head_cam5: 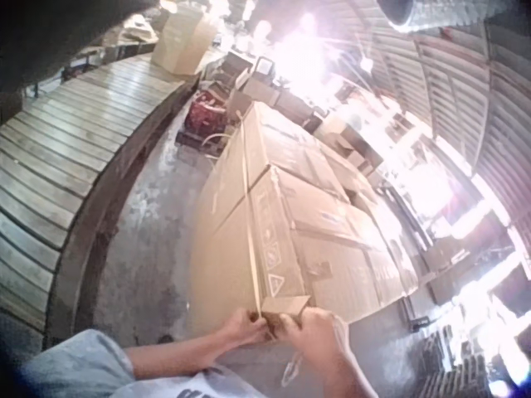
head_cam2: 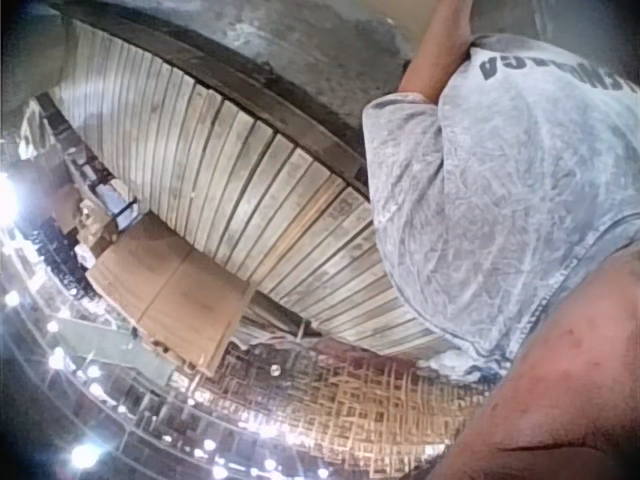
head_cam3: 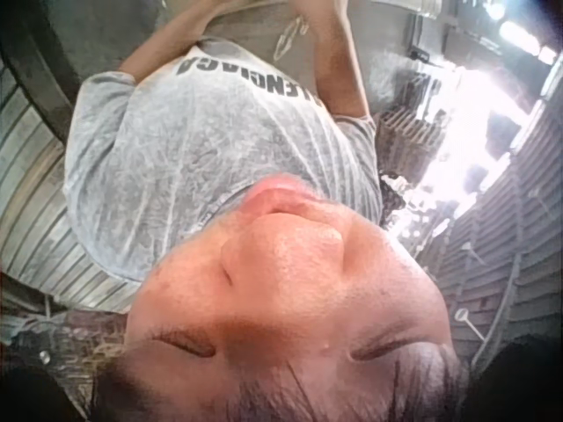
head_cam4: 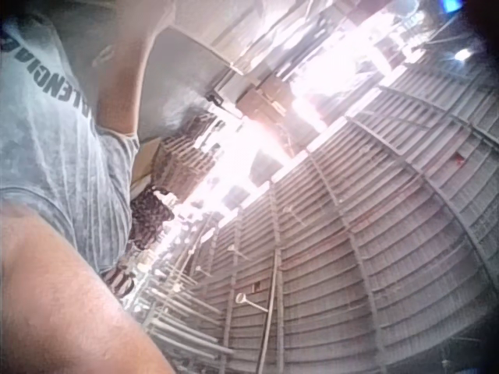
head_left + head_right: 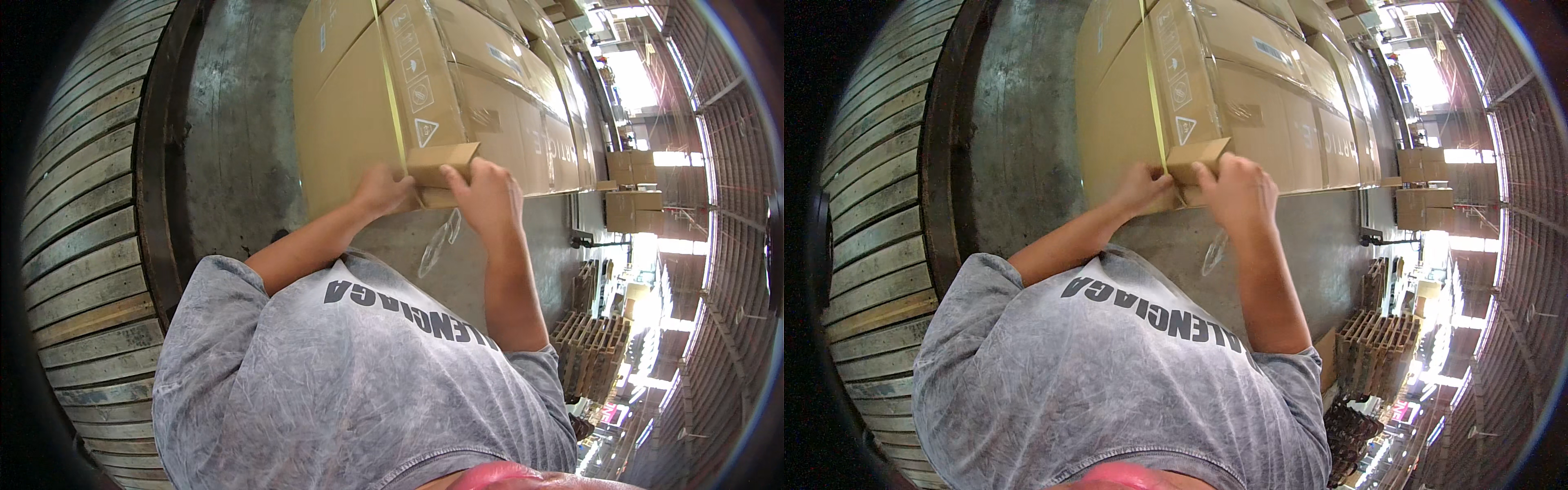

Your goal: The person secures a stack of cardboard boxes on a pallet using yellow plastic strapping. They wrap the straps around the boxes, thread them through a cardboard tensioning block, and pull them tight to hold the load together.

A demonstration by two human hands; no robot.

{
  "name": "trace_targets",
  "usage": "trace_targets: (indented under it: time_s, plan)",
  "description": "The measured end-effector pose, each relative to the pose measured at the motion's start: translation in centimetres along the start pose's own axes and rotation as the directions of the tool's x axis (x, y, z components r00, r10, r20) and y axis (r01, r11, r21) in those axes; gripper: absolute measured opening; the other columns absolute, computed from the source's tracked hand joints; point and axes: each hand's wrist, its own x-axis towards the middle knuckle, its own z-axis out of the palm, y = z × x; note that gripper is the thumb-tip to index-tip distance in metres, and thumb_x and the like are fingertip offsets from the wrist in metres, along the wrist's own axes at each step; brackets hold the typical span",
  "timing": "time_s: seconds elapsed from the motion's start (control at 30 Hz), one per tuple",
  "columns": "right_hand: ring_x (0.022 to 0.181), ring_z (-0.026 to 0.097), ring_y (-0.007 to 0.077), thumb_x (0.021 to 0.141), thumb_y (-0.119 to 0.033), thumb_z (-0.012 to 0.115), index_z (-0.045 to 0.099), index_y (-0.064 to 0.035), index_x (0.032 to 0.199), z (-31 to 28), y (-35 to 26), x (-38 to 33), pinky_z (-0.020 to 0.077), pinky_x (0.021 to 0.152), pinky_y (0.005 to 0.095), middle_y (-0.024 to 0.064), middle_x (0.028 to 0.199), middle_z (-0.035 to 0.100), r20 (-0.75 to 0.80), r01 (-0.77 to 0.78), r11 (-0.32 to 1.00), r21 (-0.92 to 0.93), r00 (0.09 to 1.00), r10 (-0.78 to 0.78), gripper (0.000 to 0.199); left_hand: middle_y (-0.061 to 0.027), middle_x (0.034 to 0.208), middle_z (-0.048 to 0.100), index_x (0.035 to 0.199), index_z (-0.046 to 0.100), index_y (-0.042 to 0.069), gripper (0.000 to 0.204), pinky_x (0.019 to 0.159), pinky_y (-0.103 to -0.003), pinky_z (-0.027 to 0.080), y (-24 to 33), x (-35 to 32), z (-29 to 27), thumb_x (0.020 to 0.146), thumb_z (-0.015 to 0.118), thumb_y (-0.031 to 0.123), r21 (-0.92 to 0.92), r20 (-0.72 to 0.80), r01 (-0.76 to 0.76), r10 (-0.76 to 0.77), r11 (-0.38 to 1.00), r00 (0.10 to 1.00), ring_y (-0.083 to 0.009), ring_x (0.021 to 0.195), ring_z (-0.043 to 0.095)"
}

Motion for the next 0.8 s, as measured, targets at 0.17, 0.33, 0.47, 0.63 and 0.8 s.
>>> trace_targets:
  time_s: [0.17,0.33,0.47,0.63,0.8]
  plan:
    - [0.126,0.057,0.0426,0.088,-0.035,0.078,0.057,-0.0025,0.117,1.7,0.3,2.1,0.0469,0.100,0.0535,0.0227,0.140,0.057,-0.091,-0.040,0.999,-0.004,0.995,0.039,0.048,-0.0011,0.075,0.063,0.082,0.066,0.005,0.019,0.054,-0.030,0.042,-1.2,-0.7,-6.3,0.093,0.058,0.018,-0.159,0.010,0.124,-0.124,0.979,0.992,-0.0120,0.060,0.056]
    - [0.147,0.035,0.0456,0.090,-0.033,0.076,0.042,-0.0046,0.148,4.3,1.1,2.5,0.0290,0.119,0.0570,0.0255,0.157,0.039,-0.319,0.136,0.986,0.100,0.943,-0.098,0.073,-0.0020,0.080,0.067,0.090,0.067,0.008,0.017,0.051,-0.030,0.046,-1.1,-0.2,-10.3,0.094,0.055,0.019,-0.190,0.144,0.346,-0.323,0.919,0.936,-0.0121,0.062,0.061]
    - [0.150,0.031,0.0451,0.093,-0.031,0.073,0.028,-0.0084,0.162,5.4,1.9,2.9,0.0236,0.123,0.0561,0.0239,0.162,0.035,-0.241,0.182,0.963,0.200,0.962,-0.131,0.085,-0.0025,0.079,0.066,0.093,0.066,0.007,0.017,0.051,-0.031,0.046,-2.1,0.6,-9.6,0.096,0.054,0.019,-0.204,0.184,0.340,-0.305,0.918,0.934,-0.0129,0.062,0.062]
    - [0.153,0.026,0.0440,0.097,-0.040,0.069,0.025,-0.0116,0.164,2.3,2.1,4.1,0.0197,0.125,0.0556,0.0205,0.165,0.030,-0.181,0.245,0.959,0.145,0.959,-0.218,0.084,-0.0037,0.085,0.069,0.100,0.068,0.008,0.019,0.053,-0.035,0.050,-5.2,0.6,-11.9,0.098,0.053,0.019,-0.243,0.154,0.395,-0.367,0.886,0.918,-0.0161,0.068,0.066]
    - [0.158,0.012,0.0423,0.097,-0.061,0.060,0.022,-0.0171,0.166,4.3,4.2,7.6,0.0113,0.126,0.0599,0.0169,0.172,0.016,-0.374,0.206,0.959,-0.195,0.888,-0.266,0.090,-0.0038,0.085,0.069,0.099,0.067,0.006,0.020,0.054,-0.033,0.049,-6.8,0.2,-13.5,0.099,0.052,0.019,-0.323,0.097,0.426,-0.419,0.845,0.903,-0.0159,0.069,0.066]
